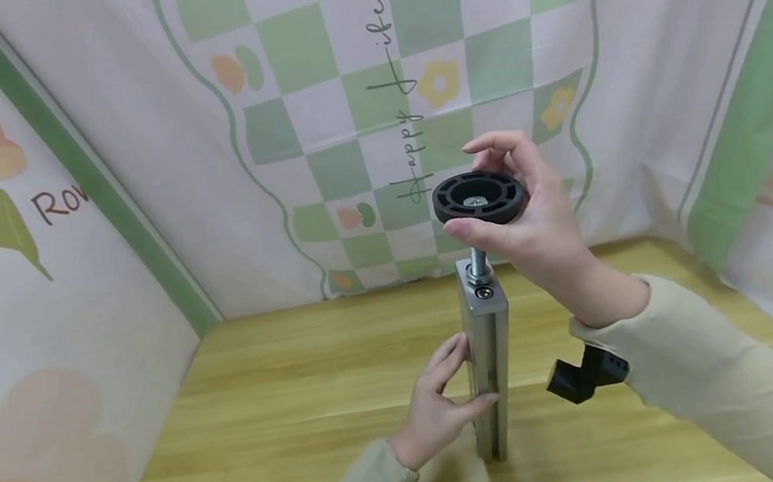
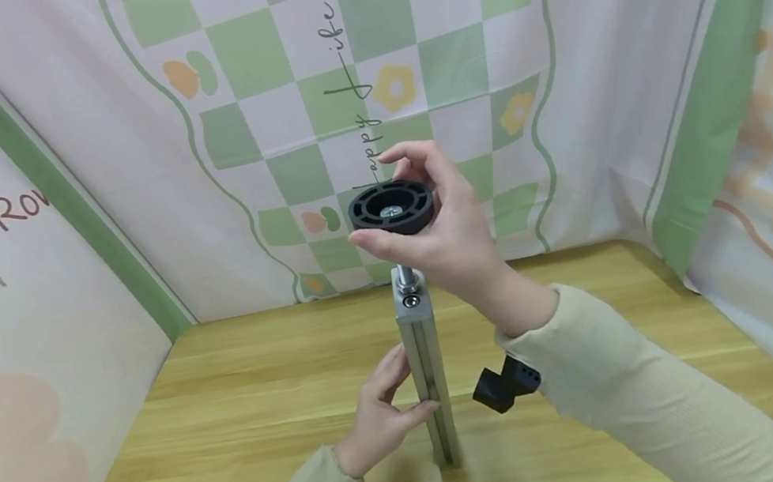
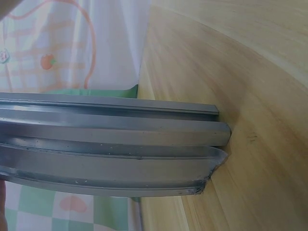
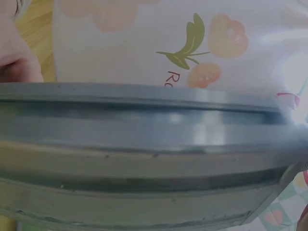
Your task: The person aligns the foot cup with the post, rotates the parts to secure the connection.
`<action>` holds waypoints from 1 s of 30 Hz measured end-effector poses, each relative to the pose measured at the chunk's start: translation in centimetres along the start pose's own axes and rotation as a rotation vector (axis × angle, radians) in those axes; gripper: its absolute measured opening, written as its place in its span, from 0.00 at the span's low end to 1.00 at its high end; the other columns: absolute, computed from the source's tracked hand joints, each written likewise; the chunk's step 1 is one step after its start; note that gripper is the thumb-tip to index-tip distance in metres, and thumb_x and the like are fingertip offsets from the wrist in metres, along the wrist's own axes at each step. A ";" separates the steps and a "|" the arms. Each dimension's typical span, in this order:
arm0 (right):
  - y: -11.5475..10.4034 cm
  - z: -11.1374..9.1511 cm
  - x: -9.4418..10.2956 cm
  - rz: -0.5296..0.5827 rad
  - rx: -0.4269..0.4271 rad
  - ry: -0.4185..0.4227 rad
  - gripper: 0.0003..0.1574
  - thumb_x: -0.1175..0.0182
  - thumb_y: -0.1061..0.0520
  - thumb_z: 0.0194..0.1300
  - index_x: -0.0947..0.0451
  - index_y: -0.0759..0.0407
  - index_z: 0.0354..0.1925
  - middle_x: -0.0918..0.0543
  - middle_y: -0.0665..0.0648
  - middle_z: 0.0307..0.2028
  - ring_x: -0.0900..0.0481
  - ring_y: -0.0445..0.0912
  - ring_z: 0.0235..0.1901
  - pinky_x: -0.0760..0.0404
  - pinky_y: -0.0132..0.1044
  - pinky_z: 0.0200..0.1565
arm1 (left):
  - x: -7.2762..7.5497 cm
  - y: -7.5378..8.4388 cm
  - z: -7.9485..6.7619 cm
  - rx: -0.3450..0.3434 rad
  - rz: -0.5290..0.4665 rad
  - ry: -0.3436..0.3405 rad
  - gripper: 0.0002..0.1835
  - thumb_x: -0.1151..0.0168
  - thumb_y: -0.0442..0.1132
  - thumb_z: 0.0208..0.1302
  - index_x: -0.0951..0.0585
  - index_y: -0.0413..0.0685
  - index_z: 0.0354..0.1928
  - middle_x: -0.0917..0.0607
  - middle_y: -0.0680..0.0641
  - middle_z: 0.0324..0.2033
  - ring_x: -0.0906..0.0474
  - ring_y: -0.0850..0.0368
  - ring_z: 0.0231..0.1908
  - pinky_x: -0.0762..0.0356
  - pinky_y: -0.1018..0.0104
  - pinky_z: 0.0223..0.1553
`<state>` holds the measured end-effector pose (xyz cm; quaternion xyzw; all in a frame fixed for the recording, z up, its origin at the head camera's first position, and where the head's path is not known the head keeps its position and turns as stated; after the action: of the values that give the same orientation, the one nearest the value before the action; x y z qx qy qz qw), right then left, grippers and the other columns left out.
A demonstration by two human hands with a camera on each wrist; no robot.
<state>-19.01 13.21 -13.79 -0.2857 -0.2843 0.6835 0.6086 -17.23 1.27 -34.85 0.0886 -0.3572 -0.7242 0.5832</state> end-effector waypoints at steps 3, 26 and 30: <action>0.7 0.3 0.0 0.164 0.006 -0.071 0.30 0.30 0.58 0.51 0.30 0.54 0.52 0.31 0.58 0.43 0.29 0.48 0.42 0.18 0.27 0.38 | 0.1 0.0 0.0 0.012 -0.001 0.007 0.50 0.31 0.21 0.47 0.44 0.50 0.71 0.30 0.31 0.60 0.26 0.46 0.54 0.27 0.57 0.61; 1.4 1.0 -3.1 1.217 -0.330 -0.773 0.33 0.59 0.54 0.56 0.36 0.62 0.60 0.30 0.68 0.58 0.32 0.56 0.59 0.37 0.43 0.67 | 0.1 0.2 0.0 0.028 -0.002 0.016 0.48 0.30 0.22 0.46 0.42 0.45 0.69 0.31 0.29 0.60 0.26 0.43 0.56 0.27 0.58 0.61; 1.4 0.9 -3.2 1.293 -0.350 -0.750 0.34 0.59 0.60 0.52 0.34 0.67 0.59 0.29 0.70 0.57 0.32 0.58 0.59 0.37 0.43 0.68 | 0.2 0.1 -0.1 0.048 -0.021 0.014 0.48 0.31 0.22 0.47 0.42 0.46 0.70 0.32 0.30 0.61 0.27 0.45 0.57 0.28 0.58 0.61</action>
<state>-20.33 9.83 -14.06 -0.2363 -0.3522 0.8997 -0.1035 -17.20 1.08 -34.81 0.1114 -0.3694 -0.7207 0.5760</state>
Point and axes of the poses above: each hand's wrist, its own z-axis towards the middle knuckle, its own x-axis out of the back of the hand, y = z × x, the point moved 6 cm from there along z, towards the middle knuckle
